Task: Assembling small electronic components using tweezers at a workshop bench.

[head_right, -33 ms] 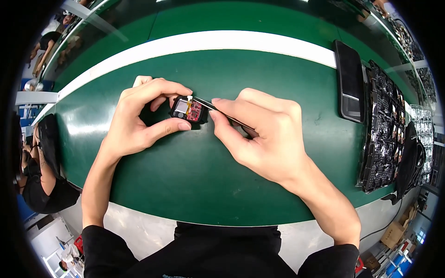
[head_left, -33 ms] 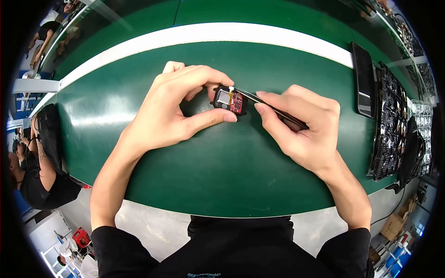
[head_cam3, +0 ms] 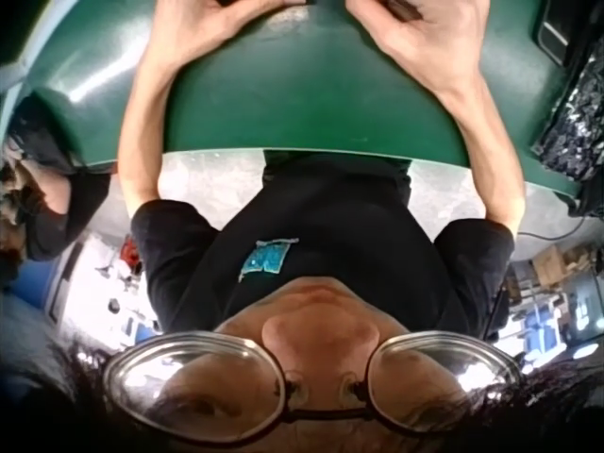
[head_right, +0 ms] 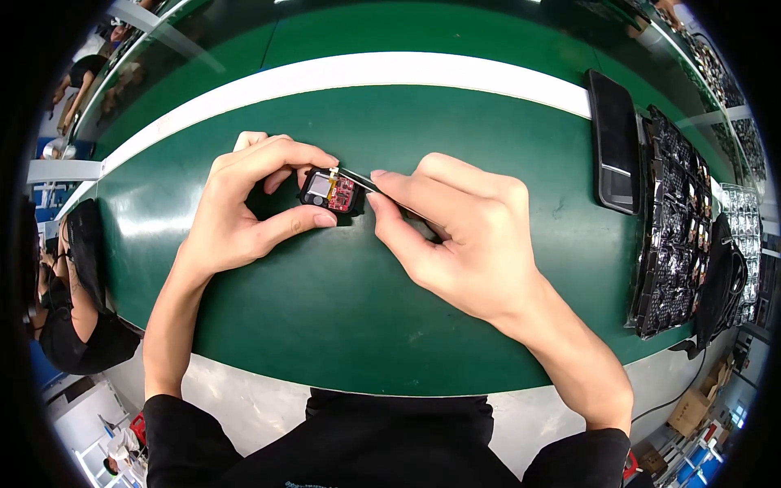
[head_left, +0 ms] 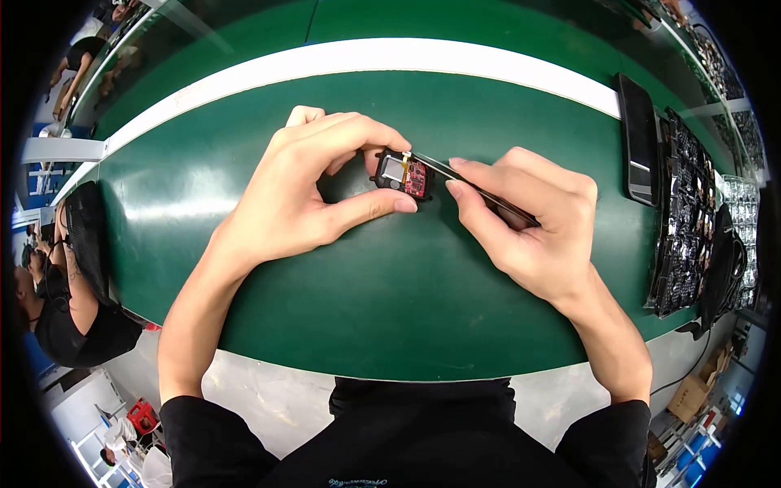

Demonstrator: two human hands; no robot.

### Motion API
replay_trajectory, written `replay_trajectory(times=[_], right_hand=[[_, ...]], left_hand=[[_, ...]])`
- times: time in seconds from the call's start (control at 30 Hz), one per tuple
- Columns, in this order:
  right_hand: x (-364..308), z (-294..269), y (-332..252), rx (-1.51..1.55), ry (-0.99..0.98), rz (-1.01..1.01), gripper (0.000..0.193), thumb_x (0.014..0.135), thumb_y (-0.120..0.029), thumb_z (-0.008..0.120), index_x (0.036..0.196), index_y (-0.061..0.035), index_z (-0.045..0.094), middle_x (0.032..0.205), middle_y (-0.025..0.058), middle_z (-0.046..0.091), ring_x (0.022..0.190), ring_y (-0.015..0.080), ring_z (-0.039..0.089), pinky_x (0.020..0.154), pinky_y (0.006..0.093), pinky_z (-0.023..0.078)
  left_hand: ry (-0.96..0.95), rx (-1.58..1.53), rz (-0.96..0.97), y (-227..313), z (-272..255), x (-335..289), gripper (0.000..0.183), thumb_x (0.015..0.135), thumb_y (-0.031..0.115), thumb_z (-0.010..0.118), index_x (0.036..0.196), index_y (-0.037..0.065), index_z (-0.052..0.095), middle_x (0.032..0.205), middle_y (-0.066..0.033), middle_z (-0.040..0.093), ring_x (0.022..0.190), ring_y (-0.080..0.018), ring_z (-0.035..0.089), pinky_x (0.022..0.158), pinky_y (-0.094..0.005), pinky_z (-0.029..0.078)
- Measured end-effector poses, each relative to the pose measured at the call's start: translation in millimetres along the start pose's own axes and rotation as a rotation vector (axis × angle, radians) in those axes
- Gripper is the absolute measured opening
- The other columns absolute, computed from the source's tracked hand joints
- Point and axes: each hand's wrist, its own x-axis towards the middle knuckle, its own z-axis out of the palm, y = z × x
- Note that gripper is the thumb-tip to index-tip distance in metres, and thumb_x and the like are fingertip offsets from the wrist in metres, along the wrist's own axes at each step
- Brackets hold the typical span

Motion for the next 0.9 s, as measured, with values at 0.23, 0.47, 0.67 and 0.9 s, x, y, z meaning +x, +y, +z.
replay_trajectory(times=[0.23, 0.47, 0.67, 0.9], right_hand=[[-0.1, 5.2, 0.5, -0.092, 0.011, -0.127, 0.024, 0.085, 0.003, 0.089, 0.108, 0.0005, 0.084, 0.076, 0.0048, 0.062, 0.055, 0.0172, 0.057, 0.048, 0.0347, 0.043], [-0.2, 8.2, 1.5, -0.090, 0.002, -0.148, 0.022, 0.087, 0.005, 0.087, 0.109, 0.0006, 0.084, 0.076, 0.0058, 0.062, 0.057, 0.0184, 0.058, 0.048, 0.0357, 0.044], [4.0, 1.0, -1.4, 0.112, -0.061, 0.010, 0.014, 0.092, 0.005, 0.084, 0.105, 0.0030, 0.085, 0.070, 0.0071, 0.065, 0.055, 0.0139, 0.056, 0.050, 0.0324, 0.040], [5.0, -0.9, -2.4, 0.152, -0.090, 0.069, 0.010, 0.093, 0.003, 0.082, 0.102, 0.0034, 0.085, 0.068, 0.0064, 0.065, 0.054, 0.0114, 0.055, 0.050, 0.0312, 0.038]], left_hand=[[0.015, 0.013, 0.016, 0.1, 2.2, -0.3, 0.050, 0.074, 0.020, 0.102, 0.118, 0.007, 0.082, 0.084, -0.0003, 0.066, 0.072, -0.0159, 0.044, 0.079, -0.0339, 0.035], [-0.005, 0.011, 0.033, -2.4, -1.4, 0.8, 0.050, 0.074, 0.021, 0.102, 0.119, 0.008, 0.083, 0.084, 0.0000, 0.066, 0.072, -0.0155, 0.044, 0.078, -0.0337, 0.035], [-0.062, -0.075, 0.074, -15.8, -10.9, 0.8, 0.053, 0.073, 0.020, 0.102, 0.121, 0.006, 0.083, 0.087, 0.0000, 0.069, 0.072, -0.0148, 0.044, 0.079, -0.0329, 0.035], [-0.130, -0.084, 0.071, -17.7, -16.8, 0.4, 0.055, 0.074, 0.023, 0.102, 0.124, 0.007, 0.085, 0.096, -0.0002, 0.075, 0.075, -0.0147, 0.044, 0.080, -0.0323, 0.036]])
